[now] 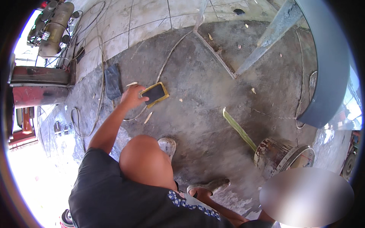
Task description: The person sands a silver car bumper with a sanding block, repeatedly dipping the block into a bucket of water. The person works on the front grille area and the curved lower edge of the bumper, smoothing the surface by hand.
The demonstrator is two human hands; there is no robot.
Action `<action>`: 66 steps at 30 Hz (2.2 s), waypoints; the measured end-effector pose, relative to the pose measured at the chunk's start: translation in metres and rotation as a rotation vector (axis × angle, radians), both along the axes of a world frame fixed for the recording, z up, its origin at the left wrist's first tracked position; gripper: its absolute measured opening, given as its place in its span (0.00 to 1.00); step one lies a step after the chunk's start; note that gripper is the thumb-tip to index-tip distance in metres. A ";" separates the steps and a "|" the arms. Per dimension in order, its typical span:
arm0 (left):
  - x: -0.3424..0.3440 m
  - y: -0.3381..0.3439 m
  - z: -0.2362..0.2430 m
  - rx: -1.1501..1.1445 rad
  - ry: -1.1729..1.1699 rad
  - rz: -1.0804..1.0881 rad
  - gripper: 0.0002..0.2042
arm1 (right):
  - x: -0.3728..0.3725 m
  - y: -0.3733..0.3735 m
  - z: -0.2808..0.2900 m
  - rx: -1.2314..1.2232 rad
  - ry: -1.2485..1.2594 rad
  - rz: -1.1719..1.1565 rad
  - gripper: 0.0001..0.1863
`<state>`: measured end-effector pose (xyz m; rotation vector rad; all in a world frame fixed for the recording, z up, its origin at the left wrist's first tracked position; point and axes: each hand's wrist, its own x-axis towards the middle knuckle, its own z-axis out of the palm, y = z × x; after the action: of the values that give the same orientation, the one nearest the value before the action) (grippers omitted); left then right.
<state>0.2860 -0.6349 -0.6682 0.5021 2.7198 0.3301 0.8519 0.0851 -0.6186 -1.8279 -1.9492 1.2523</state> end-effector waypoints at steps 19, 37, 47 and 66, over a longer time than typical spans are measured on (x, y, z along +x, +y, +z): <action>0.033 0.080 0.014 0.085 0.046 -0.469 0.44 | -0.013 0.009 -0.080 -0.344 -0.620 0.681 0.24; 0.238 0.497 0.233 0.864 -0.115 -1.132 0.26 | -0.229 -0.034 0.451 1.048 0.291 0.670 0.18; 0.417 0.591 0.138 0.268 0.249 -1.077 0.21 | -0.007 -0.031 0.078 0.023 0.103 -0.051 0.31; 0.407 0.590 0.151 0.179 -0.063 -1.244 0.29 | -0.021 -0.007 0.021 -1.085 0.723 0.014 0.34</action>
<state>0.6932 -0.0445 -0.5176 1.9695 1.8177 0.2122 0.8306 0.0784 -0.5972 -1.2448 -0.8938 2.7820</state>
